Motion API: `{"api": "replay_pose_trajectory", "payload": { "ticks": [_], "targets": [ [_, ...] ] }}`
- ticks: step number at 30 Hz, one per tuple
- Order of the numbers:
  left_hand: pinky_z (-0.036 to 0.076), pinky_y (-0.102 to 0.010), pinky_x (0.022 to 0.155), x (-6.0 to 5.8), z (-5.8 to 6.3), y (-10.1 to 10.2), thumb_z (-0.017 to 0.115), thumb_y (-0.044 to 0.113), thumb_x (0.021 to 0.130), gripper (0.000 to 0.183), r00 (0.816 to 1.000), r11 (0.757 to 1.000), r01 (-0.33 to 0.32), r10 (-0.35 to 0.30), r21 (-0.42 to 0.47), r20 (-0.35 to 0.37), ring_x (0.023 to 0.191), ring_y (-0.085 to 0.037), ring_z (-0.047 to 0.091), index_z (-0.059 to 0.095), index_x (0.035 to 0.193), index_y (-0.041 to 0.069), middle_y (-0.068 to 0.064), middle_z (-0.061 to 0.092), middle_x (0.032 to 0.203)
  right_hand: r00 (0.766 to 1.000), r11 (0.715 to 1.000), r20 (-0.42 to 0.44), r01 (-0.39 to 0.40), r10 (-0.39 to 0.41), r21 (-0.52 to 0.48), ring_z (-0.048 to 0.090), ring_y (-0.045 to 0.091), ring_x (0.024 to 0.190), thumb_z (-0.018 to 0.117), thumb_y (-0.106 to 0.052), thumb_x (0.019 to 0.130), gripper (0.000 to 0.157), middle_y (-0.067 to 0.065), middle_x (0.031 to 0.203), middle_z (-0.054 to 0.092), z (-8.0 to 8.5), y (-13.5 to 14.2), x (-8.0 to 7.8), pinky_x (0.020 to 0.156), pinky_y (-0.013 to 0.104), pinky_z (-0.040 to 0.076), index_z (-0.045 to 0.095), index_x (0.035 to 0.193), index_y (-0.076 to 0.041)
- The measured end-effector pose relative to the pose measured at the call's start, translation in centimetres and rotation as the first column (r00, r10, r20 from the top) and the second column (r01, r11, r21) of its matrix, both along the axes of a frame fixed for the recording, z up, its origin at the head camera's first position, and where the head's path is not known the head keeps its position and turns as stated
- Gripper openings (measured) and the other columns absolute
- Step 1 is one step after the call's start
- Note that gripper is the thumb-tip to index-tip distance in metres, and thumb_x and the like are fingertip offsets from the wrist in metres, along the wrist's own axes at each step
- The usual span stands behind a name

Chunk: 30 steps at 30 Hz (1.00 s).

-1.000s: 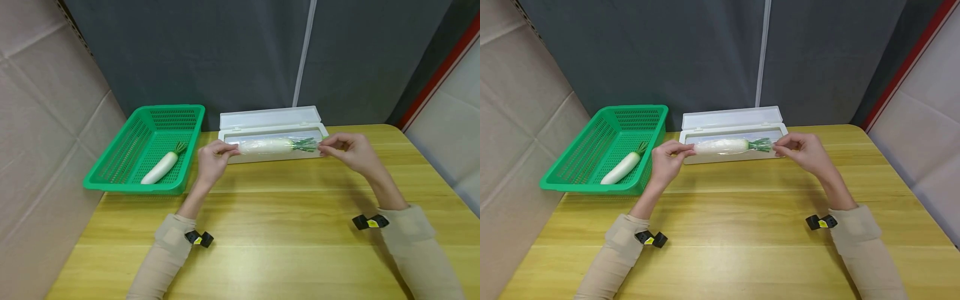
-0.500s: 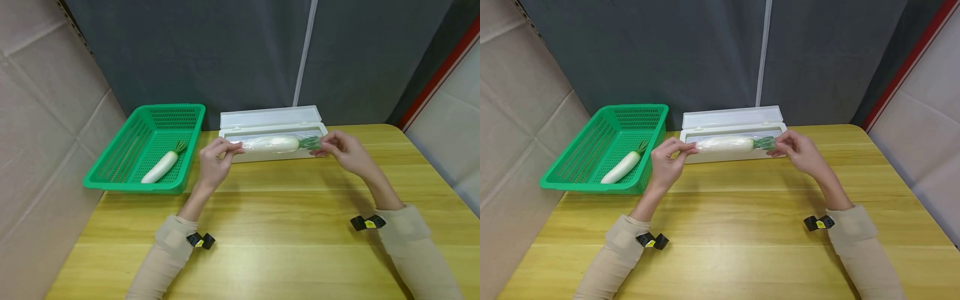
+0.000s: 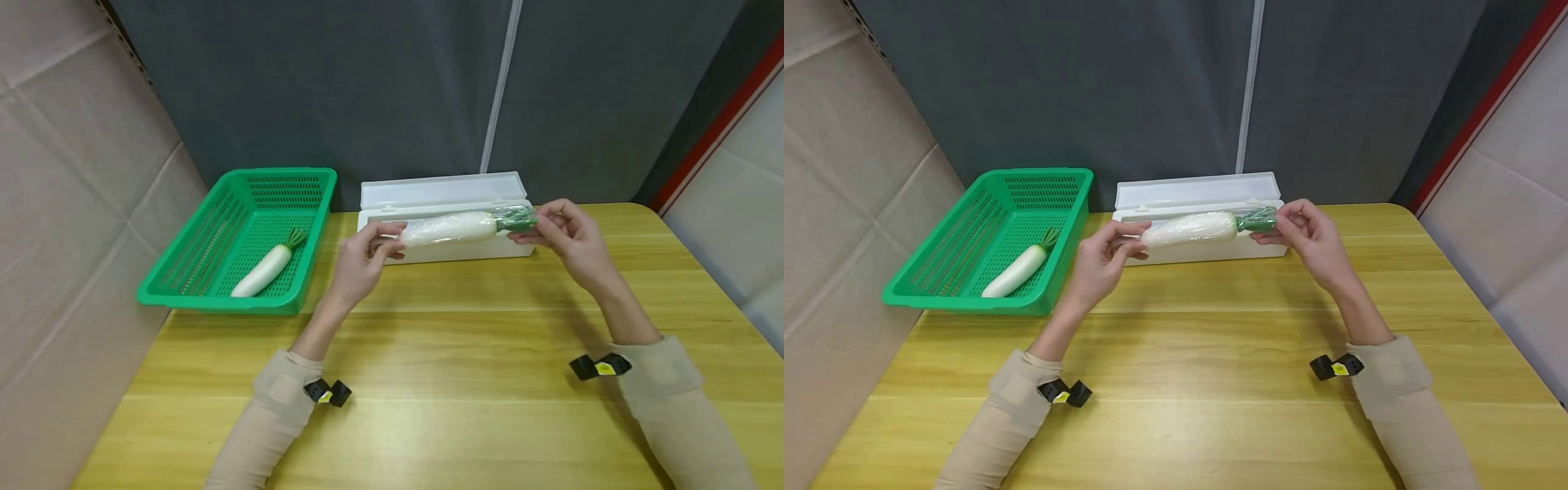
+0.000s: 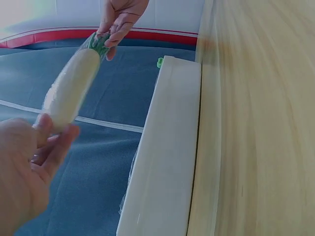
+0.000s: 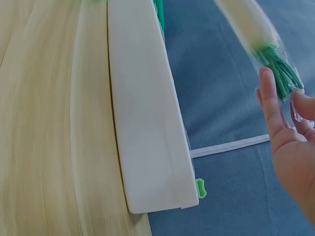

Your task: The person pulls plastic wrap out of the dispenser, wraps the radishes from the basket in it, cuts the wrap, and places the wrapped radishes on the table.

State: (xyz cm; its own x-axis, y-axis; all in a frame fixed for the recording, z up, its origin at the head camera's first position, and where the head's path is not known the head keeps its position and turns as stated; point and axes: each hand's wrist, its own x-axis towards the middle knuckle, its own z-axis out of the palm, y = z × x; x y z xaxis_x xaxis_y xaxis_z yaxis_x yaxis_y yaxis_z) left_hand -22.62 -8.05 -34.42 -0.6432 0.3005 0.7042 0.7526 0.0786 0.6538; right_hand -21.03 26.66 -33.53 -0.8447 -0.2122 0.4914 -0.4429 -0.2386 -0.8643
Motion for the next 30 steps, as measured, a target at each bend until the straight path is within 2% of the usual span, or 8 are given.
{"api": "replay_pose_trajectory", "payload": {
  "ticks": [3,6,10,12,16,20,24,30],
  "targets": [
    [0.059,-0.033,0.076,0.1,0.1,0.1,0.064,-0.010,0.094,0.026,0.993,0.998,0.060,-0.058,-0.023,0.100,0.093,-0.037,0.071,0.062,0.119,-0.011,-0.025,0.067,0.119,1.000,0.999,0.003,-0.017,0.017,-0.046,0.074,0.026,0.091,0.048,0.007,0.102,0.011,0.019,0.097,0.066,0.2,-0.2,0.2,0.081,0.035,0.056,0.056,0.110,0.010],
    [0.058,-0.032,0.080,0.2,0.1,0.2,0.070,-0.001,0.093,0.038,0.989,0.993,0.046,-0.030,-0.108,0.148,0.103,-0.030,0.069,0.060,0.129,-0.007,-0.021,0.066,0.124,1.000,0.999,0.012,0.020,-0.020,-0.045,0.074,0.026,0.090,0.049,0.007,0.102,0.011,0.021,0.097,0.065,0.5,-0.5,0.4,0.081,0.034,0.056,0.055,0.109,0.011],
    [0.057,-0.033,0.075,0.4,0.1,0.2,0.080,0.014,0.088,0.054,0.988,0.966,0.002,0.037,-0.257,0.150,0.098,-0.021,0.068,0.060,0.138,0.003,-0.013,0.066,0.129,0.996,0.996,0.016,0.084,-0.085,0.022,0.074,0.024,0.088,0.052,0.005,0.102,0.011,0.020,0.098,0.067,0.9,-1.1,0.9,0.082,0.034,0.057,0.056,0.109,0.011],
    [0.056,-0.035,0.071,0.5,0.1,0.3,0.083,0.018,0.086,0.059,0.990,0.949,-0.007,0.052,-0.316,0.134,0.091,-0.020,0.066,0.060,0.139,0.006,-0.011,0.068,0.127,0.996,0.995,0.009,0.084,-0.085,0.048,0.074,0.024,0.087,0.052,0.005,0.102,0.010,0.017,0.097,0.067,1.0,-1.4,1.1,0.082,0.034,0.057,0.056,0.108,0.011],
    [0.055,-0.037,0.071,0.7,0.0,0.5,0.083,0.021,0.086,0.060,0.991,0.919,0.010,0.043,-0.394,0.125,0.086,-0.021,0.065,0.060,0.139,0.006,-0.013,0.069,0.122,0.995,0.991,-0.009,0.102,-0.102,0.082,0.074,0.023,0.085,0.052,0.006,0.101,0.008,0.015,0.094,0.068,1.3,-2.1,1.5,0.081,0.032,0.058,0.056,0.107,0.010],
    [0.054,-0.030,0.072,0.8,-0.1,0.9,0.080,0.020,0.089,0.054,0.990,0.901,0.055,0.008,-0.429,0.143,0.087,-0.020,0.063,0.061,0.137,0.004,-0.012,0.069,0.119,0.993,0.992,-0.030,0.112,-0.111,0.056,0.073,0.023,0.084,0.050,0.007,0.102,0.012,0.016,0.099,0.070,1.5,-2.7,1.8,0.080,0.032,0.058,0.055,0.112,0.009],
    [0.051,-0.031,0.074,1.1,-0.3,1.5,0.077,0.016,0.091,0.045,0.990,0.909,0.042,0.018,-0.414,0.139,0.087,-0.020,0.061,0.063,0.132,0.002,-0.012,0.070,0.113,0.993,0.996,-0.071,0.091,-0.090,0.008,0.073,0.025,0.089,0.047,0.006,0.103,0.025,0.018,0.108,0.071,1.6,-3.1,2.0,0.083,0.032,0.058,0.051,0.127,0.005],
    [0.052,-0.034,0.074,1.6,-0.7,2.4,0.075,0.012,0.092,0.042,0.985,0.946,0.003,0.052,-0.323,0.164,0.086,-0.022,0.063,0.061,0.130,0.000,-0.014,0.069,0.108,0.994,0.997,-0.104,0.051,-0.045,0.062,0.072,0.024,0.091,0.047,0.004,0.104,0.039,0.016,0.110,0.072,1.2,-3.8,2.0,0.082,0.032,0.058,0.044,0.142,0.001]
  ]
}}
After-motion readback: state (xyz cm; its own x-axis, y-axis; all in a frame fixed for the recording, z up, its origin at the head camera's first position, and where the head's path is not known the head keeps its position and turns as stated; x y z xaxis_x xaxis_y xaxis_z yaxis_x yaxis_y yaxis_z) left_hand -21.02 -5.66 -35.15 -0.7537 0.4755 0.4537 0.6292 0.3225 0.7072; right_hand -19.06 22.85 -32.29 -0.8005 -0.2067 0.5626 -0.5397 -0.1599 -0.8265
